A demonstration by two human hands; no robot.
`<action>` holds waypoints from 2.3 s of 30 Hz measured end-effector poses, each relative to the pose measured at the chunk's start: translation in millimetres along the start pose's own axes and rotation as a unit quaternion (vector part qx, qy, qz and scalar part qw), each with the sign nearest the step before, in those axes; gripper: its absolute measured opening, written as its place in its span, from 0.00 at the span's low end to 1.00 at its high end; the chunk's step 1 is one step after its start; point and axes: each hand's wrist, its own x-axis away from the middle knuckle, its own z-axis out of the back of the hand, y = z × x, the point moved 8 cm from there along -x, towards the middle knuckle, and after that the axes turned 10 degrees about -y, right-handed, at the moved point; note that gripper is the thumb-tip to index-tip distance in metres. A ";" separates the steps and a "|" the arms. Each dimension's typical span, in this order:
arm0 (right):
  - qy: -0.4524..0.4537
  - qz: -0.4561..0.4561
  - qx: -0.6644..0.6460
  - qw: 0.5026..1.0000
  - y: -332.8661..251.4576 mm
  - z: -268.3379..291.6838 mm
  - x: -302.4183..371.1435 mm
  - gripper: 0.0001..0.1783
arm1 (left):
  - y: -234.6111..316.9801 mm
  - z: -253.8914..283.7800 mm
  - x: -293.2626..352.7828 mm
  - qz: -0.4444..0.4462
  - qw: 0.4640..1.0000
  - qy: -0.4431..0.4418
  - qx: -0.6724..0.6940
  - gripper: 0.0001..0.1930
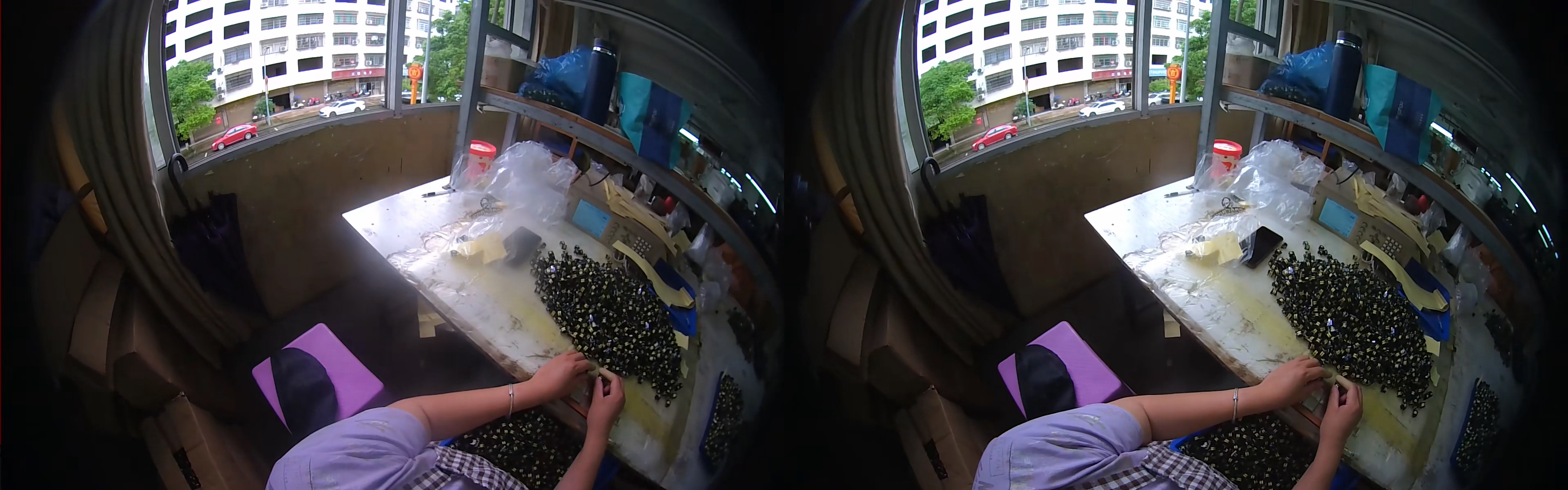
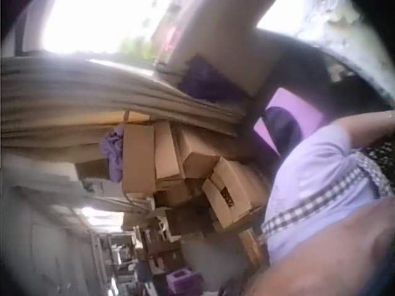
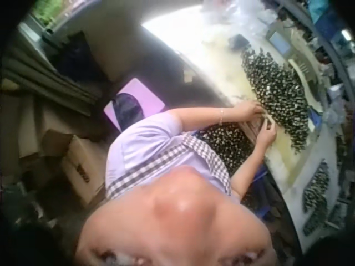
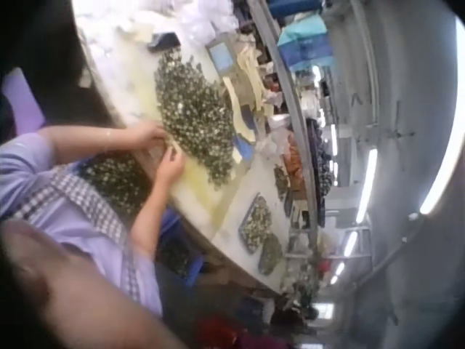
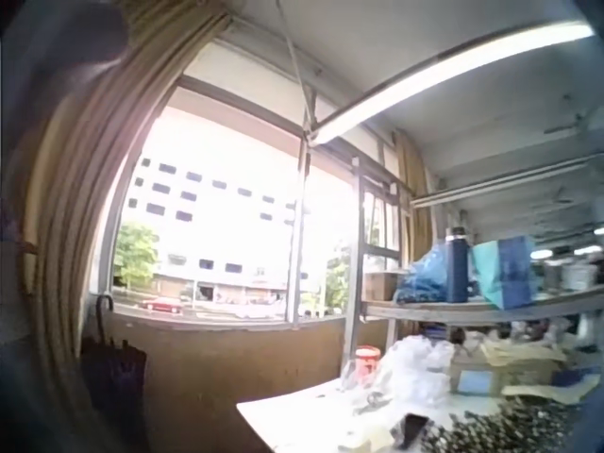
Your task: Assembling small electronic components by manually placing them into a specialized layout tray at a production station.
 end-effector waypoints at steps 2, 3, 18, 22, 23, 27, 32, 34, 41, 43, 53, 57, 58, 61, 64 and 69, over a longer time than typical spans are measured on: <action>-0.007 -0.015 0.009 1.000 1.8 -0.2 -0.2 0.11 | -3.0 -2.8 -1.7 0.000 1.000 -0.005 -0.004 0.12; -0.007 -0.019 0.011 1.000 2.3 -2.3 -2.1 0.11 | -6.9 -3.1 -2.8 -0.002 1.000 -0.002 0.004 0.12; -0.007 -0.033 -0.020 0.999 1.8 7.6 11.4 0.11 | 0.6 -10.2 4.2 -0.017 1.000 -0.008 -0.005 0.14; -0.016 -0.012 0.008 1.000 8.0 3.9 8.6 0.11 | -7.5 -0.9 4.2 0.003 1.000 -0.024 0.009 0.15; -0.035 -0.017 -0.011 0.999 5.0 -2.6 3.9 0.11 | -18.0 4.2 8.3 0.046 0.999 -0.014 0.014 0.15; -0.055 -0.002 -0.019 0.998 -13.3 5.2 -3.8 0.10 | -2.3 28.7 9.5 0.014 0.999 0.028 -0.009 0.09; -0.038 -0.017 -0.034 0.999 2.9 8.1 -3.9 0.10 | 21.4 11.3 -0.9 -0.061 0.997 -0.054 0.002 0.10; -0.054 -0.040 -0.055 0.996 6.8 6.9 -2.0 0.11 | 25.4 6.1 -4.4 -0.072 0.996 -0.057 0.008 0.08; -0.049 -0.031 -0.024 0.998 -6.3 20.1 7.7 0.10 | 20.3 -0.3 2.0 -0.026 0.992 -0.085 0.089 0.09; -0.054 -0.022 0.002 0.998 -10.3 21.9 8.8 0.10 | 23.4 -0.7 2.1 -0.038 0.993 -0.079 0.073 0.09; -0.081 0.008 0.055 0.995 -16.5 17.9 10.3 0.09 | 31.8 -1.3 5.3 -0.073 0.996 -0.045 -0.013 0.06; -0.080 -0.009 0.084 0.993 -10.3 16.2 9.2 0.12 | 31.4 -0.6 4.8 -0.089 0.996 -0.023 -0.006 0.06; -0.079 -0.009 0.086 0.993 -10.4 16.4 8.4 0.12 | 27.9 -2.5 4.9 -0.085 0.996 -0.023 -0.012 0.06; -0.076 -0.014 0.077 0.994 -9.9 15.8 7.7 0.12 | 28.8 -1.6 3.5 -0.084 0.996 -0.025 -0.017 0.06; -0.071 -0.004 0.061 0.996 -13.5 17.8 9.4 0.13 | 32.4 0.3 4.5 -0.091 0.995 -0.036 -0.009 0.07; -0.066 0.026 0.071 0.995 -16.9 17.8 13.2 0.13 | 28.0 -4.7 3.2 -0.084 0.992 -0.096 -0.013 0.08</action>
